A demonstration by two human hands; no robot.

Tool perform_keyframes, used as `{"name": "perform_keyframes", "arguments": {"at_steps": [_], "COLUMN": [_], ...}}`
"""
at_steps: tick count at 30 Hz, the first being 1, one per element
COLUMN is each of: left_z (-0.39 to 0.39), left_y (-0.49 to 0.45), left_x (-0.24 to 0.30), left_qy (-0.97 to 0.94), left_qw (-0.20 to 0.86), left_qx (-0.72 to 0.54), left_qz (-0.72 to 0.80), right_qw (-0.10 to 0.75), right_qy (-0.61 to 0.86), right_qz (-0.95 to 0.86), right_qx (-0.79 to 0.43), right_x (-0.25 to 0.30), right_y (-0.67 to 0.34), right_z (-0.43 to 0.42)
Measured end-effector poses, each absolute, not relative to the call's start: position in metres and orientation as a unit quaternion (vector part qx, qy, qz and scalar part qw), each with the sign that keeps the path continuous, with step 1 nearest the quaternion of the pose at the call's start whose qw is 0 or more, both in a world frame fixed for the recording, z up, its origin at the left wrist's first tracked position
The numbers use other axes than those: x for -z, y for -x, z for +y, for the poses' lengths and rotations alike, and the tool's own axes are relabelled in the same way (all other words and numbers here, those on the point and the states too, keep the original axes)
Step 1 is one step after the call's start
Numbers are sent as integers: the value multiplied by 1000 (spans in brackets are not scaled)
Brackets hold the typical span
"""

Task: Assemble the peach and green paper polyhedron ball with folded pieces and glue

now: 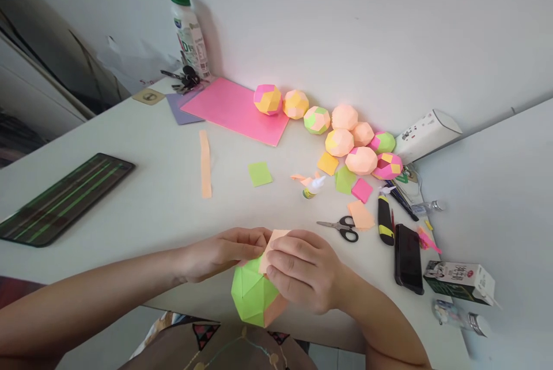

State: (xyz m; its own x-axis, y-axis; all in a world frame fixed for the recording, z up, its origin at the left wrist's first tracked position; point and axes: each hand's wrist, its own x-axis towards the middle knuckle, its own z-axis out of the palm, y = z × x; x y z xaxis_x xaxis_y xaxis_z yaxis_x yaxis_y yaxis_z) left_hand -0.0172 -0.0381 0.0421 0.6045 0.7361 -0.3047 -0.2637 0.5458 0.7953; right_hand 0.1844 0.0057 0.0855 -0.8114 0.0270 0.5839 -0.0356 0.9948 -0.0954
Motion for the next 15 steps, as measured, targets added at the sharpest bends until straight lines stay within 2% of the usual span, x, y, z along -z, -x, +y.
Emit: {"name": "perform_keyframes", "arguments": {"at_steps": [15], "left_z": [-39], "left_y": [19], "left_x": [-39], "left_qy": [-360], "left_qw": [823], "left_qx": [-311], "left_qz": [311], "right_qw": [260], "right_qy": [5], "right_qz": [-965], "right_qx": [-40], "right_x": [-88], "right_y": [-184], "right_z": [3]}}
